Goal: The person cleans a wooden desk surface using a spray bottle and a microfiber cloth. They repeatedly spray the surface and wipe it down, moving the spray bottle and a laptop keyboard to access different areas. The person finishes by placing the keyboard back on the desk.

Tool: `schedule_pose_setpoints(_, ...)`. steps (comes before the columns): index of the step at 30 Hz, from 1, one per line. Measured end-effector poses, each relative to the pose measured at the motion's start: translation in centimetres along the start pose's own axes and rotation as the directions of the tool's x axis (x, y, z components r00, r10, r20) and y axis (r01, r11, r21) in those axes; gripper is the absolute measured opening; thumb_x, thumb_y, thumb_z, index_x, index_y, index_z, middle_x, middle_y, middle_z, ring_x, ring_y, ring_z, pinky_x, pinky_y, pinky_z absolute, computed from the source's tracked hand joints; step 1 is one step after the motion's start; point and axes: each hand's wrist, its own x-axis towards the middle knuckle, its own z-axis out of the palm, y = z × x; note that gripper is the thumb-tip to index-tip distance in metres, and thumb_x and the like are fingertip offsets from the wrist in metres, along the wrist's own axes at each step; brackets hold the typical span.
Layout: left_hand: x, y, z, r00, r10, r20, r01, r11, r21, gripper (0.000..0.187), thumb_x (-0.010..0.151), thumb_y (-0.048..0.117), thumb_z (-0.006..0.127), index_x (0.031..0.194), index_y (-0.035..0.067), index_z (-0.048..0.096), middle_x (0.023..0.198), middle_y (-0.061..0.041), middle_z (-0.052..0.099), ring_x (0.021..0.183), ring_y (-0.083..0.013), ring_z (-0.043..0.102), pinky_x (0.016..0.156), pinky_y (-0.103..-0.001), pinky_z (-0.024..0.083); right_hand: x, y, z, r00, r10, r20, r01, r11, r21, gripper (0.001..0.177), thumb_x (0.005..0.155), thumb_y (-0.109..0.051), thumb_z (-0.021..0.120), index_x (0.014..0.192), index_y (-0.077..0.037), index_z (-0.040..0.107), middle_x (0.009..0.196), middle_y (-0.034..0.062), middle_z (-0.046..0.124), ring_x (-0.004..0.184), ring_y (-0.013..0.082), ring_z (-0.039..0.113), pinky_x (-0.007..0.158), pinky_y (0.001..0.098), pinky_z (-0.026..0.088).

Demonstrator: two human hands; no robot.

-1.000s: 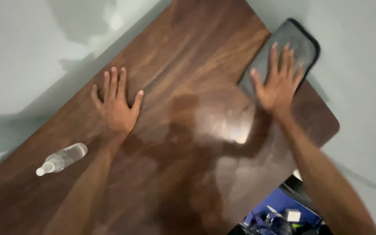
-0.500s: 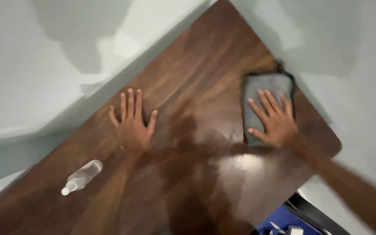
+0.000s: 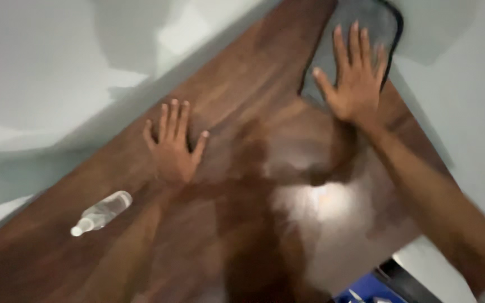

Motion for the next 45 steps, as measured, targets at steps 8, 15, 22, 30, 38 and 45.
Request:
schedule_pose_setpoints(8, -0.7, -0.4, 0.1, 1.000, 0.005, 0.017, -0.004, 0.998, -0.065, 0.071, 0.106, 0.046, 0.060, 0.164, 0.009, 0.039, 0.170, -0.015, 0.035, 0.159, -0.0314, 0.026, 0.125, -0.064, 0.011, -28.4, 6.1, -2.8, 0.967, 0.243, 0.073, -0.238, 0.969, -0.069, 0.085, 0.098, -0.059, 0.044, 0.166, -0.013, 0.020, 0.171, 0.0229, 0.014, 0.158, 0.0413, 0.013, 0.123, 0.0649, 0.005)
schedule_pose_setpoints(15, -0.8, 0.1, -0.2, 1.000, -0.016, 0.021, 0.017, 0.999, -0.048, 0.071, 0.107, 0.049, 0.057, 0.163, 0.008, 0.039, 0.170, -0.015, 0.035, 0.158, -0.0317, 0.026, 0.124, -0.064, 0.010, -33.0, -2.6, 2.2, 0.752, 0.645, -0.135, -0.652, 0.758, -0.003, 0.084, 0.104, -0.055, 0.044, 0.167, -0.007, 0.016, 0.171, 0.0302, 0.012, 0.159, 0.0449, 0.011, 0.120, 0.0661, 0.006)
schedule_pose_setpoints(22, -0.1, -0.1, -0.1, 0.999, -0.018, 0.045, 0.020, 0.999, -0.034, 0.073, 0.104, 0.050, 0.055, 0.162, 0.008, 0.038, 0.169, -0.015, 0.032, 0.157, -0.0324, 0.025, 0.122, -0.065, 0.009, -20.9, -4.3, 0.5, 0.954, 0.292, 0.072, -0.289, 0.956, -0.042, 0.089, 0.100, -0.058, 0.046, 0.166, -0.006, 0.017, 0.170, 0.0298, 0.012, 0.159, 0.0430, 0.009, 0.122, 0.0656, 0.002)
schedule_pose_setpoints(30, 0.2, 0.0, -0.4, 1.000, -0.010, 0.008, 0.009, 1.000, 0.010, 0.072, 0.104, 0.049, 0.059, 0.162, 0.011, 0.040, 0.168, -0.012, 0.036, 0.156, -0.0296, 0.030, 0.124, -0.062, 0.014, 1.0, -7.2, 2.3, 0.947, 0.320, 0.035, -0.320, 0.947, -0.013, 0.086, 0.108, -0.064, 0.037, 0.169, -0.010, 0.008, 0.174, 0.0249, 0.003, 0.163, 0.0384, 0.002, 0.127, 0.0631, -0.002)
schedule_pose_setpoints(38, -0.6, -0.5, 0.1, 0.999, 0.013, -0.031, -0.013, 1.000, -0.004, 0.072, 0.104, 0.048, 0.062, 0.162, 0.012, 0.041, 0.167, -0.012, 0.038, 0.156, -0.0292, 0.032, 0.125, -0.061, 0.016, 1.0, -10.3, 2.9, 0.994, -0.046, 0.098, 0.048, 0.999, -0.019, 0.085, 0.107, -0.066, 0.036, 0.169, -0.014, 0.011, 0.175, 0.0207, 0.009, 0.163, 0.0351, 0.009, 0.128, 0.0588, 0.000)
schedule_pose_setpoints(45, -0.7, -0.7, 0.5, 1.000, 0.016, -0.023, -0.017, 0.999, -0.035, 0.072, 0.105, 0.046, 0.064, 0.164, 0.012, 0.041, 0.169, -0.014, 0.037, 0.157, -0.0304, 0.029, 0.124, -0.063, 0.013, -19.9, 1.5, -2.2, 0.984, -0.044, 0.173, 0.054, 0.997, -0.052, 0.089, 0.096, -0.064, 0.045, 0.166, -0.015, 0.020, 0.171, 0.0212, 0.016, 0.158, 0.0382, 0.015, 0.123, 0.0626, 0.004)
